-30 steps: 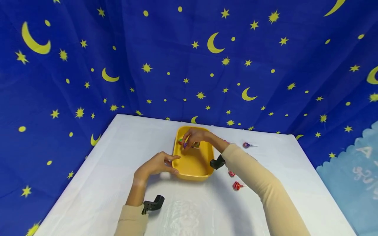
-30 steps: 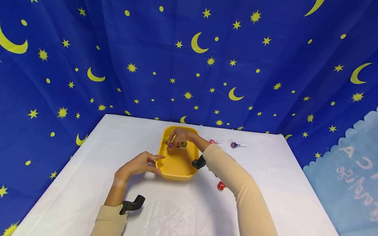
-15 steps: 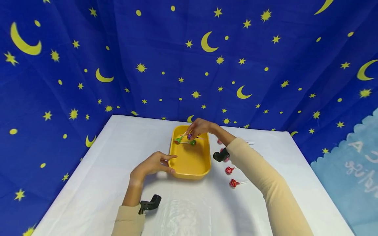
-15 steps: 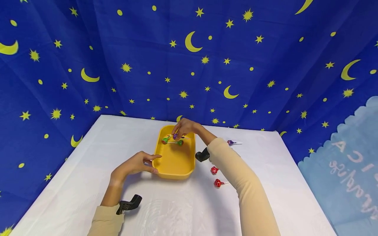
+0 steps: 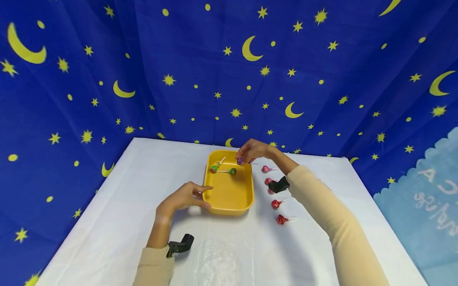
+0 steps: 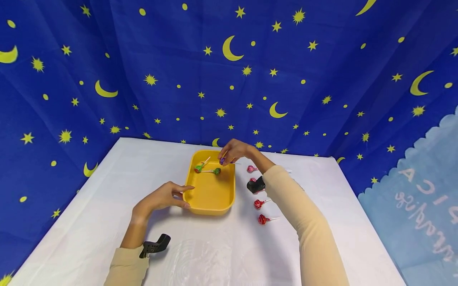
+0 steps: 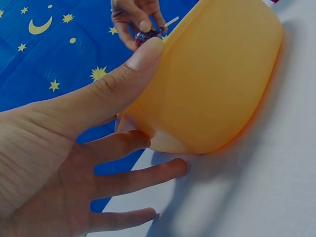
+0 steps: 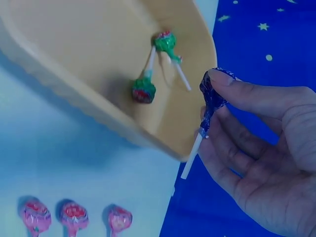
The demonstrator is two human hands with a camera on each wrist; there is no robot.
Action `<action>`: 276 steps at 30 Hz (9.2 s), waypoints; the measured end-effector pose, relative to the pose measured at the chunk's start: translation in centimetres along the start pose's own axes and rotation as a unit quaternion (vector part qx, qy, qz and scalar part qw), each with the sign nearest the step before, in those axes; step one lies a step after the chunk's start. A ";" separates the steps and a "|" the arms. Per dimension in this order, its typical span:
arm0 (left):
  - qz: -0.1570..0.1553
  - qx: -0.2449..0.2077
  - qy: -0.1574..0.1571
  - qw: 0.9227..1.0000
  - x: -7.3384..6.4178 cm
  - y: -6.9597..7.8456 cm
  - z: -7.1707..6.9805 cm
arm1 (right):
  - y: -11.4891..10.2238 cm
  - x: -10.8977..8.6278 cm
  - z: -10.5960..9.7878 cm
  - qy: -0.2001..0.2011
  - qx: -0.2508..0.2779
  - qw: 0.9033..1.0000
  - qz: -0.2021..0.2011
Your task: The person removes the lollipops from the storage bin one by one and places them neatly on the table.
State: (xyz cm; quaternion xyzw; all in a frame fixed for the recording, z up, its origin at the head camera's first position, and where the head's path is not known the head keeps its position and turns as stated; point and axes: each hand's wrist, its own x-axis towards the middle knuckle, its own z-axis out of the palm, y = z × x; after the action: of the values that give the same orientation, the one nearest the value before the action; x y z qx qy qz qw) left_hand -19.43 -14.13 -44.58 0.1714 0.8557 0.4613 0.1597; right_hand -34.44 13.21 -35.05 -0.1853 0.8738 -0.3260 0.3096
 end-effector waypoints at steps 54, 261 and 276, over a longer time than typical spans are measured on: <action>0.008 0.008 -0.004 1.000 0.0 -0.6 -0.6 | 16.5 -7.4 -3.5 0.082 -0.045 0.993 0.072; 0.010 0.027 -0.018 0.999 0.5 0.3 -0.3 | -0.7 7.3 6.1 0.098 0.046 0.994 -0.027; -0.005 0.018 -0.012 1.000 0.0 0.3 -0.1 | 0.1 4.5 4.3 0.110 0.120 0.985 -0.055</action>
State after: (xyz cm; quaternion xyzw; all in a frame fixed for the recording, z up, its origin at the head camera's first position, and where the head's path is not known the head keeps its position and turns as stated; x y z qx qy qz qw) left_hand -19.41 -14.04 -44.32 0.1758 0.8628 0.4429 0.1687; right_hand -34.91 8.97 -39.61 -0.1578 0.8454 -0.4638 0.2128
